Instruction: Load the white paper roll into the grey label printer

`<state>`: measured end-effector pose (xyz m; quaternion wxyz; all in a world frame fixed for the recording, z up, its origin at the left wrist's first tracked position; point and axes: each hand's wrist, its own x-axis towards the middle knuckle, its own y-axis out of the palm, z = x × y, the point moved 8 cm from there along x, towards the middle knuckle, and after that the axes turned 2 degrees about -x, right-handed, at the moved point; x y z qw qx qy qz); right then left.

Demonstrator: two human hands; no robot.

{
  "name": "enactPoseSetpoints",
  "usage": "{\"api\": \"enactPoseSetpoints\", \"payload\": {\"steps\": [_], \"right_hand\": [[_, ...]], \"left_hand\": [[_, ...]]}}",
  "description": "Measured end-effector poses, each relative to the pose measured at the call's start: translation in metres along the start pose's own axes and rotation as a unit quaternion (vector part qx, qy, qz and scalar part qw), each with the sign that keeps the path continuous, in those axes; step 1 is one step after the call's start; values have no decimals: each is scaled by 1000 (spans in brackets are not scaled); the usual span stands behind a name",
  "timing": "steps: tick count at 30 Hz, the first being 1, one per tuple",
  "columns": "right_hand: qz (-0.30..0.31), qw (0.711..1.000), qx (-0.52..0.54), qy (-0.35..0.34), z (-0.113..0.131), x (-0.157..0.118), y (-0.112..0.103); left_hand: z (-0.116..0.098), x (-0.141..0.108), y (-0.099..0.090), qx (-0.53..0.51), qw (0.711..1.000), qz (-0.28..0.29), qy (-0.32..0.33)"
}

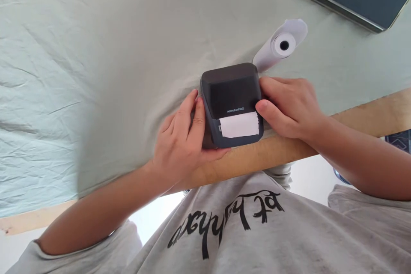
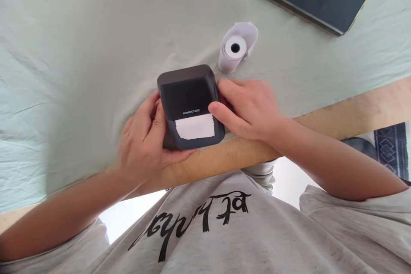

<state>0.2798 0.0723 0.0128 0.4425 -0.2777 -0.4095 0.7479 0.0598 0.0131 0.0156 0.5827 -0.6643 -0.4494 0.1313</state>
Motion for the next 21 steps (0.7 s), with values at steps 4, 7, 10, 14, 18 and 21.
{"api": "enactPoseSetpoints", "payload": {"steps": [4,7,10,14,18,21], "right_hand": [[14,1000,-2,-23,2,1,1],[7,999,12,-45,0,2,0],[10,996,63,-60,-2,2,-1],[-9,987,158,-1,0,2,-15],[-110,984,133,54,18,5,-50],[-152,985,22,75,32,11,-69]], "left_hand": [[10,1,4,-44,998,35,-26],[9,4,4,-56,997,42,-39],[4,6,1,-68,997,26,-31],[7,6,1,-108,993,25,-49],[9,5,4,-112,992,40,-45],[7,6,6,-105,993,44,-43]]}}
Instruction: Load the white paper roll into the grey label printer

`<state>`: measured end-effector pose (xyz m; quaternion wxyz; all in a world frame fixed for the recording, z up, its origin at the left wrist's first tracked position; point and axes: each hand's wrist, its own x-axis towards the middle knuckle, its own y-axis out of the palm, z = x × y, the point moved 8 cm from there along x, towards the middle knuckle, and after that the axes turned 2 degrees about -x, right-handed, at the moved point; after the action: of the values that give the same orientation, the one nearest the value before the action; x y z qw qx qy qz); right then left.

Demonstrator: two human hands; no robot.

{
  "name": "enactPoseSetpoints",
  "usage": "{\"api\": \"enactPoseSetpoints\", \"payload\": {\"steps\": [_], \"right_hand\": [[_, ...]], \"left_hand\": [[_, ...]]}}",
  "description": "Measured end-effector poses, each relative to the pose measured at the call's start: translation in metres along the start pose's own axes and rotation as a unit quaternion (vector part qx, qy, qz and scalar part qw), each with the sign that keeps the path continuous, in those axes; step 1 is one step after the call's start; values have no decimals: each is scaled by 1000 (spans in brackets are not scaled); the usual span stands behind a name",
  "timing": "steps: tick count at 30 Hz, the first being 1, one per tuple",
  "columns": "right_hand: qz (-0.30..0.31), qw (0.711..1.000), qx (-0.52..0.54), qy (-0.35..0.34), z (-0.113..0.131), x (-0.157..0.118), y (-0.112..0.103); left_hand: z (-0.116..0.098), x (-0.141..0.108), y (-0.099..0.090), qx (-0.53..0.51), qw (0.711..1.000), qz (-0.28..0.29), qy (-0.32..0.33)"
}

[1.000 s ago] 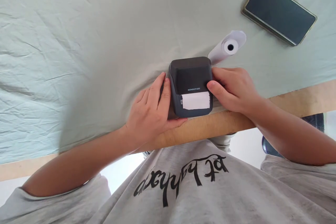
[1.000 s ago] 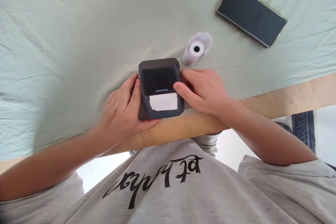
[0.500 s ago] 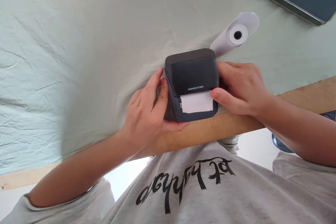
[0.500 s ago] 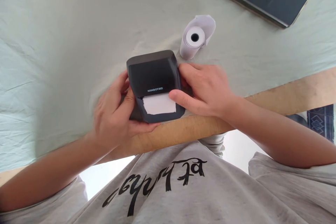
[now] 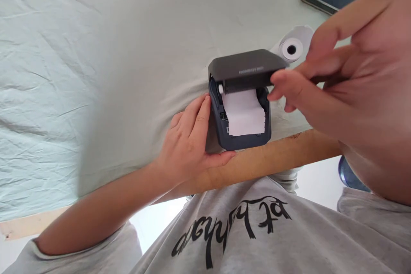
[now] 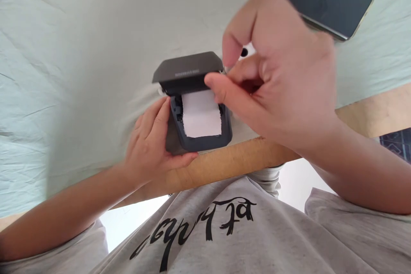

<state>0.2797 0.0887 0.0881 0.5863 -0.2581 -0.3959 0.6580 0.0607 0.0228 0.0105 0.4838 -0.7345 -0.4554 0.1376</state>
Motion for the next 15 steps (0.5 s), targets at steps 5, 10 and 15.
{"api": "enactPoseSetpoints", "payload": {"steps": [5,10,15], "right_hand": [[63,992,-102,-48,13,13,13],[181,952,-175,-175,18,24,49],[159,963,-74,-204,14,22,33]], "left_hand": [[-2,-1,0,14,1000,-12,12],[0,-2,1,15,1000,-9,12],[0,-1,-1,16,1000,-8,8]]}}
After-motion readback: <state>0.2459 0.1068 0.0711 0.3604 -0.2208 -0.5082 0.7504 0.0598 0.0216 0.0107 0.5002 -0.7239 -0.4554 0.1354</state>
